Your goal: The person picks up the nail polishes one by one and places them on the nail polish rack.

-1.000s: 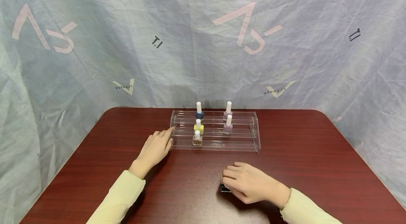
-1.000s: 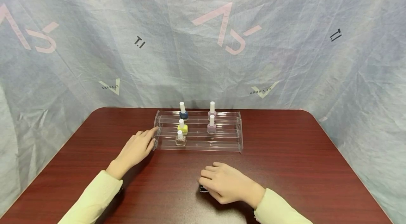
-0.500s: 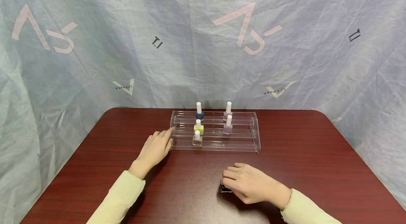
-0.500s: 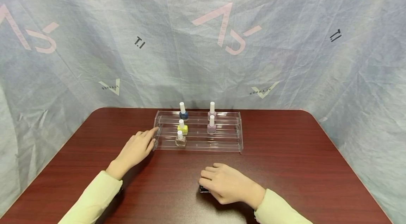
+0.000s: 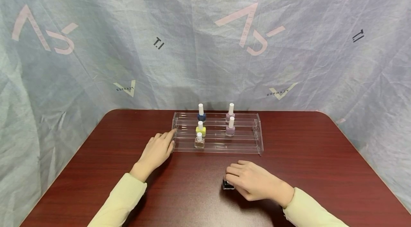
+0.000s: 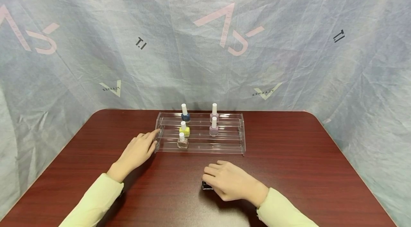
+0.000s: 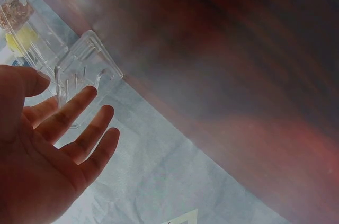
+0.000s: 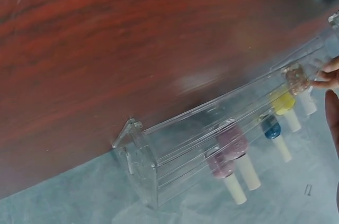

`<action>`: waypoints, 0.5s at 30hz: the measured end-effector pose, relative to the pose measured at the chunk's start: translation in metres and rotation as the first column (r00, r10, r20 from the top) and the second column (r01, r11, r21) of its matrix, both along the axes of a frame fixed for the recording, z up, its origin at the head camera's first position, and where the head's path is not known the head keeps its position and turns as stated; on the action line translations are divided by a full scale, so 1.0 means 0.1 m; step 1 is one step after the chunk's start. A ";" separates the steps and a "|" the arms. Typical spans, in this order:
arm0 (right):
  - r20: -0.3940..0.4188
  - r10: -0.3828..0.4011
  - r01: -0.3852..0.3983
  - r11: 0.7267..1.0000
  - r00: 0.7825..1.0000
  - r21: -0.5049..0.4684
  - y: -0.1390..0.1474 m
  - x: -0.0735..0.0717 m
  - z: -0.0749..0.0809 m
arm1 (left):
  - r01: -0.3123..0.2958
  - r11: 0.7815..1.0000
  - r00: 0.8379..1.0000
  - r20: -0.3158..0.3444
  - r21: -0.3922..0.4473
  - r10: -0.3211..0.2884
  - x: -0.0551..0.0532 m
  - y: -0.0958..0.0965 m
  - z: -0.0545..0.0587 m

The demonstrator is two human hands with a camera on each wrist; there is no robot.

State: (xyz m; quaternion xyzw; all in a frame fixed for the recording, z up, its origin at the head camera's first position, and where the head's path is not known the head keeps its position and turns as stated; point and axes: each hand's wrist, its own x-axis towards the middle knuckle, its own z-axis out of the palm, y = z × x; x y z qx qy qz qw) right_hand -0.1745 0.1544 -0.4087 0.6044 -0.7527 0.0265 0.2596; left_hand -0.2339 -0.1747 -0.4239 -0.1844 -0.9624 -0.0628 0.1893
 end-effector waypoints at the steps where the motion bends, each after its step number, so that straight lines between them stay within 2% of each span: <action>1: 0.000 -0.001 0.001 1.000 1.000 -0.004 0.00 -0.01 0.00 | 0.000 1.000 1.000 0.001 0.000 0.000 0.00 0.00 0.00; 15: 0.020 -0.066 0.066 0.998 0.998 -0.011 0.05 -0.16 0.07 | 0.004 1.000 1.000 -0.014 -0.005 -0.004 -0.01 0.00 -0.01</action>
